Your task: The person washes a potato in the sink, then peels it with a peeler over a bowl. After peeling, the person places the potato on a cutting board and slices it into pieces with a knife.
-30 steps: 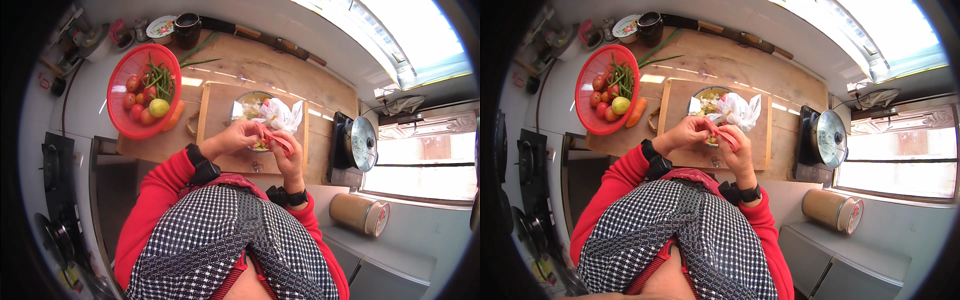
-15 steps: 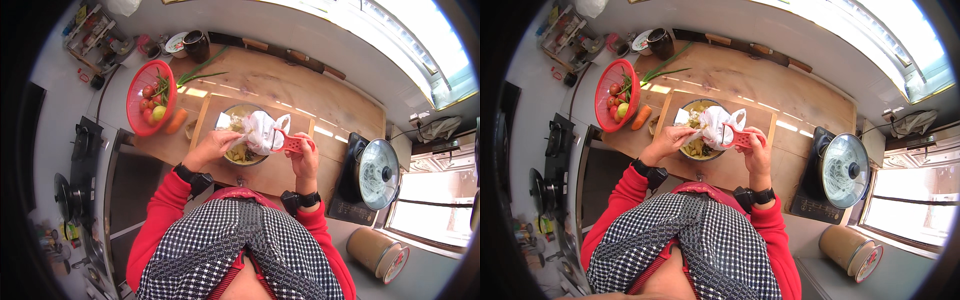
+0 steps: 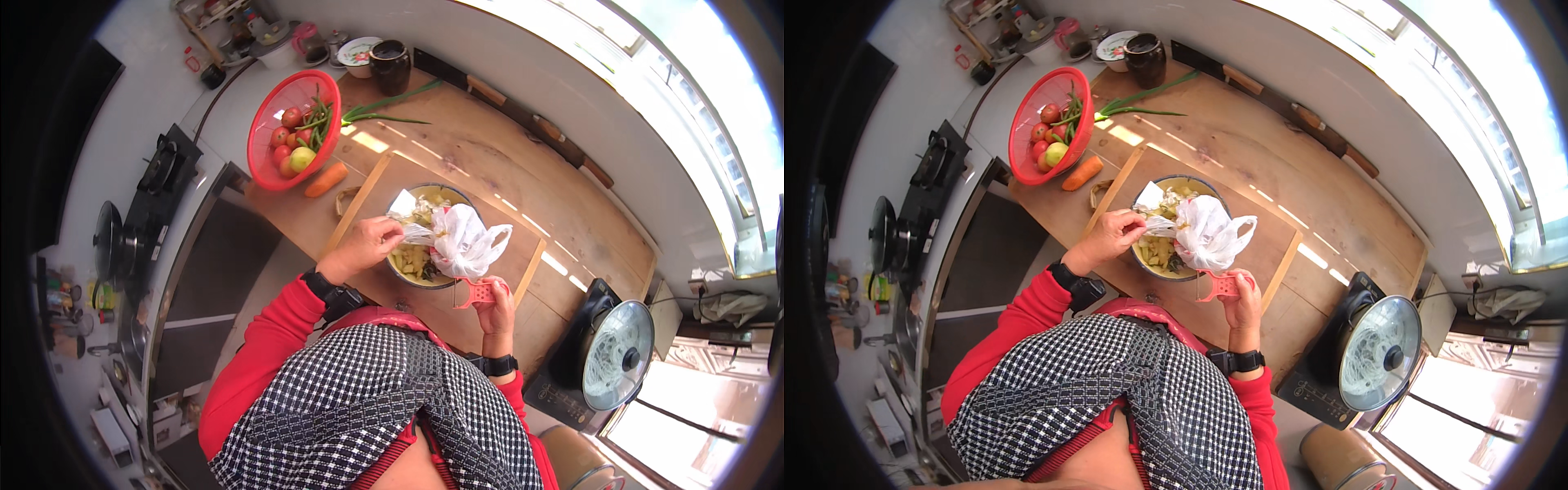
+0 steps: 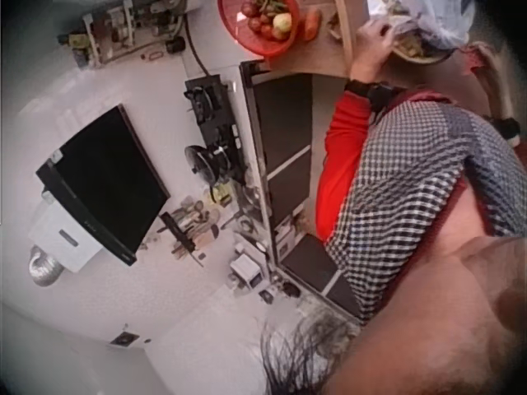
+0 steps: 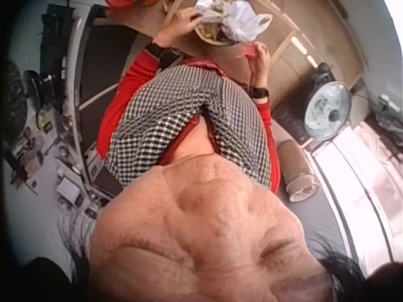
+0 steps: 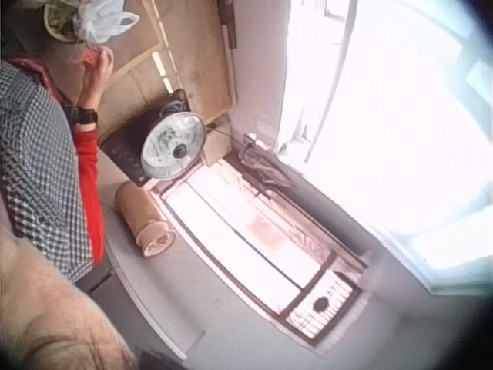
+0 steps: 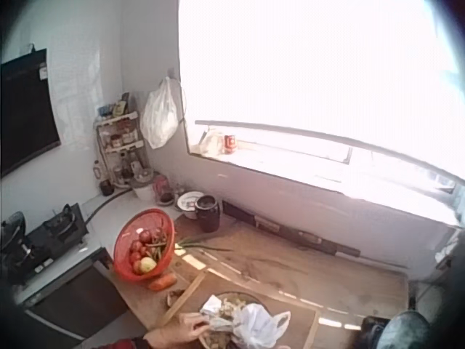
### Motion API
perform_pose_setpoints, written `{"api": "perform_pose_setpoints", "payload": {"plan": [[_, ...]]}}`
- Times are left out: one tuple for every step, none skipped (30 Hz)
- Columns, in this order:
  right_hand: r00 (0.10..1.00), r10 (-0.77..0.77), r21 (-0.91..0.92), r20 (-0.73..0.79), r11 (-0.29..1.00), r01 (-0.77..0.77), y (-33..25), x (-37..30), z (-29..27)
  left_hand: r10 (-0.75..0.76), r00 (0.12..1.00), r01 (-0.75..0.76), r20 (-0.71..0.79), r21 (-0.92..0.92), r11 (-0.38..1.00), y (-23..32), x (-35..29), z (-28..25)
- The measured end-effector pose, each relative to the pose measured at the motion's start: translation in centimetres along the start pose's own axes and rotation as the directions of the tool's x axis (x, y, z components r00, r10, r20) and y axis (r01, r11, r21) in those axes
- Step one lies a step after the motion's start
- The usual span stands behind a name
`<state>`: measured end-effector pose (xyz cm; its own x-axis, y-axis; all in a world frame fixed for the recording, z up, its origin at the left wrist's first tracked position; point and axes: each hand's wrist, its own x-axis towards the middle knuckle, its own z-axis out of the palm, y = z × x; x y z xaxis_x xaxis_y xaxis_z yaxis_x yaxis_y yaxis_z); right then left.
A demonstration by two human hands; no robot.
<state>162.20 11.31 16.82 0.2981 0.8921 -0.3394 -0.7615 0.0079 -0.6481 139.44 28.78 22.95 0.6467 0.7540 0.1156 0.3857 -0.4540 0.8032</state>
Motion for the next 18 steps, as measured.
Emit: {"api": "perform_pose_setpoints", "payload": {"plan": [[1.000, -0.001, 0.014, -0.003, 1.000, 0.001, 0.4, 0.3, 0.2, 0.093, 0.994, -0.092, -0.054, 0.027, 0.995, -0.2, -0.3, 0.1], [1.000, -0.003, 0.041, -0.008, 0.999, 0.003, 0.8, 0.4, 0.3, 0.116, 0.991, -0.112, -0.067, 0.056, 0.992, -0.4, -0.5, 0.2], [0.998, 0.008, 0.053, 0.061, 0.999, -0.011, 0.9, 0.6, 0.3, 0.291, 0.951, -0.267, -0.103, 0.200, 0.943, -0.7, -0.5, 0.2], [1.000, 0.020, 0.053, 0.014, 0.998, -0.021, 1.2, 0.7, 0.3, 0.270, 0.954, -0.233, -0.130, 0.245, 0.941, -1.0, -0.9, 0.2], [0.999, 0.028, 0.054, -0.038, 0.998, -0.026, 1.5, 0.7, 0.4, 0.245, 0.959, -0.198, -0.138, 0.288, 0.937, -1.3, -1.2, 0.2], [0.998, 0.035, 0.076, -0.059, 0.997, -0.031, 1.6, 0.7, 0.5, 0.224, 0.964, -0.167, -0.144, 0.329, 0.929, -1.7, -1.5, 0.2], [0.997, 0.027, 0.035, -0.071, 0.999, -0.025, 1.7, 0.7, 0.5, 0.169, 0.974, -0.115, -0.150, 0.315, 0.942, -2.3, -1.7, 0.2], [0.999, 0.022, 0.016, -0.050, 1.000, -0.021, 1.7, 0.8, 0.6, 0.025, 0.984, 0.010, -0.177, 0.192, 0.981, -2.8, -2.0, 0.5], [0.998, 0.012, 0.005, -0.054, 1.000, -0.012, 1.6, 0.8, 0.8, -0.119, 0.976, 0.133, -0.184, 0.063, 0.989, -3.3, -2.2, 1.0], [1.000, 0.025, 0.012, -0.019, 1.000, -0.025, 1.5, 0.9, 1.0, -0.253, 0.952, 0.245, -0.172, -0.066, 0.967, -3.9, -2.4, 1.5], [0.999, 0.034, 0.029, -0.007, 0.999, -0.034, 1.6, 1.1, 1.3, -0.270, 0.958, 0.249, -0.091, -0.195, 0.949, -4.6, -2.4, 2.0], [0.999, 0.037, 0.061, 0.025, 0.997, -0.039, 1.7, 1.2, 1.6, -0.268, 0.963, 0.251, -0.010, -0.319, 0.914, -5.2, -2.3, 2.4], [0.999, 0.027, 0.075, 0.044, 0.997, -0.031, 1.8, 1.3, 2.0, -0.278, 0.957, 0.285, 0.082, -0.443, 0.850, -5.8, -2.2, 2.9], [0.999, 0.034, 0.066, -0.003, 0.997, -0.033, 1.8, 1.5, 2.4, -0.241, 0.965, 0.256, 0.100, -0.531, 0.808, -6.1, -2.1, 3.4], [1.000, 0.028, 0.080, 0.006, 0.996, -0.029, 1.8, 1.8, 2.7, -0.225, 0.966, 0.256, 0.129, -0.618, 0.744, -6.2, -2.1, 4.1], [0.999, 0.000, 0.105, 0.050, 0.994, -0.005, 1.8, 2.1, 3.0, -0.237, 0.954, 0.298, 0.186, -0.688, 0.662, -6.2, -1.9, 4.5], [1.000, 0.012, 0.096, 0.003, 0.995, -0.012, 1.8, 2.4, 3.2, -0.194, 0.968, 0.246, 0.160, -0.763, 0.598, -6.0, -1.7, 4.8], [1.000, 0.003, 0.098, -0.011, 0.995, -0.002, 1.7, 2.7, 3.5, -0.220, 0.962, 0.264, 0.160, -0.752, 0.604, -5.7, -1.3, 4.8]]}}
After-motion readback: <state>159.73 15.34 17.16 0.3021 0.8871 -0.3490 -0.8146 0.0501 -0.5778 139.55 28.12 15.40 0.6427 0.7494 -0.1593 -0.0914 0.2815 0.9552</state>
